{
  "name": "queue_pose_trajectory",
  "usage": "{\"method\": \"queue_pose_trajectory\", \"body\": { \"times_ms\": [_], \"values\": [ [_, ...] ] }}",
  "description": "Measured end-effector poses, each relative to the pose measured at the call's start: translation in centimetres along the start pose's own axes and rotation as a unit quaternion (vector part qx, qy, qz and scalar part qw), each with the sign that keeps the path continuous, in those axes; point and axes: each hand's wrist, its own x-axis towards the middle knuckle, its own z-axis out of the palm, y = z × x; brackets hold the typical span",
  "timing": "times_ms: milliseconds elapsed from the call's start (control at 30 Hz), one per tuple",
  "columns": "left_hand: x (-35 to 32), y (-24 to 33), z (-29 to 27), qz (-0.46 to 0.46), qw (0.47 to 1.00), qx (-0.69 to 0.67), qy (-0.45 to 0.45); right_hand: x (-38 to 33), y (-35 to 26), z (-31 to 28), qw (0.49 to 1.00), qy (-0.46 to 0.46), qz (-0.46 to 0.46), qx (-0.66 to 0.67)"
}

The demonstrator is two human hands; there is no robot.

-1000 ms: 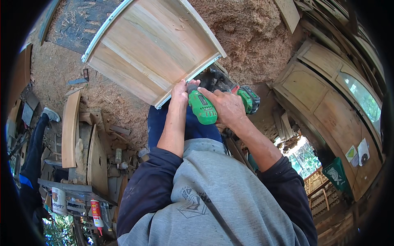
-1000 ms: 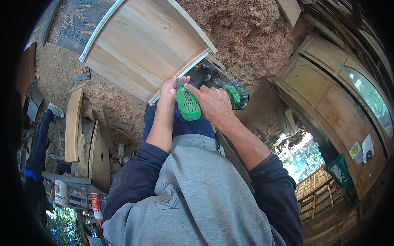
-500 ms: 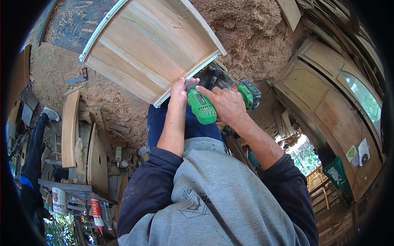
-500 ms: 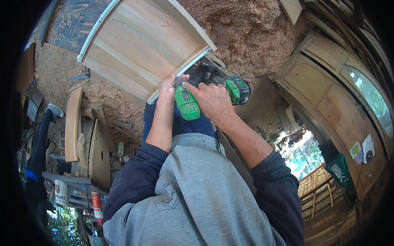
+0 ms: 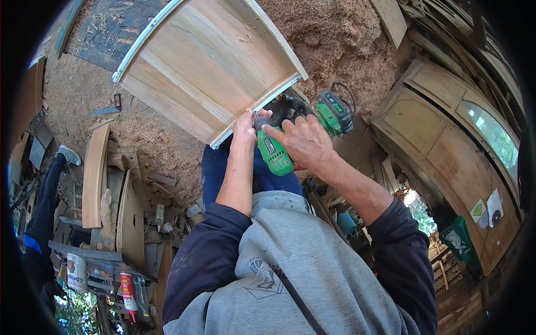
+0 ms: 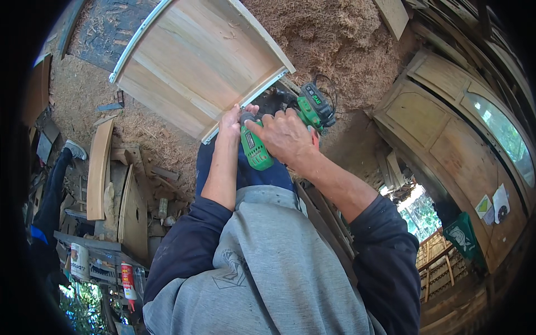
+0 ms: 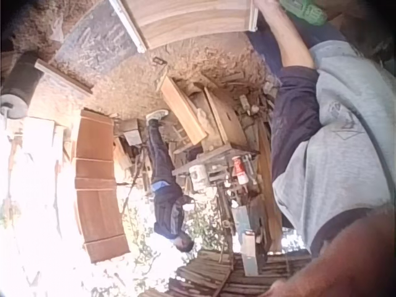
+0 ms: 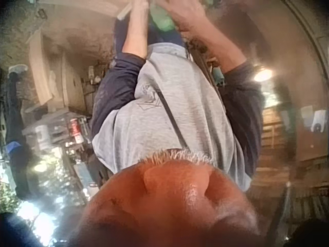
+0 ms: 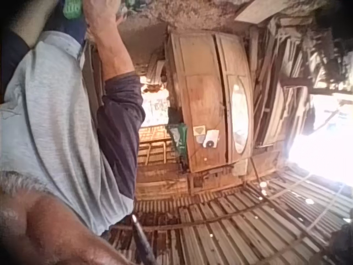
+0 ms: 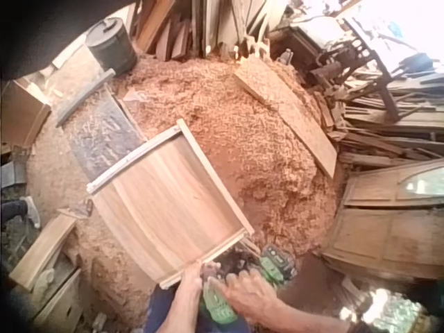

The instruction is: The person attaches metal drawer slides to the sides of a wooden drawer using a power drill and screws.

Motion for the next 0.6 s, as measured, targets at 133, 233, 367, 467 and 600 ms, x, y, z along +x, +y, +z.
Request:
{"method": "queue_pose_trajectory", "body": {
  "times_ms": [133,233,367,467,600],
  "values": [
    [0.2,-0.1,0.2,-0.029,0.999,-0.022,-0.01,0.4,-0.4,0.0,1.0,-0.013,-0.008,-0.024],
    [0.1,0.5,0.0,-0.034,0.999,-0.003,-0.035,1.1,-0.6,-0.4,0.999,-0.007,-0.027,-0.04],
    [-0.1,1.1,-0.2,-0.017,0.998,0.042,-0.038,1.2,-1.2,-0.9,0.998,0.035,-0.043,-0.041],
    [-0.1,0.7,0.0,0.009,0.995,0.086,-0.054,0.5,-1.8,0.0,0.997,0.047,-0.025,-0.062],
    [0.8,-0.8,0.1,-0.007,0.989,0.124,-0.079,-0.8,-1.7,0.7,0.995,0.041,-0.007,-0.085]
  ]
}}
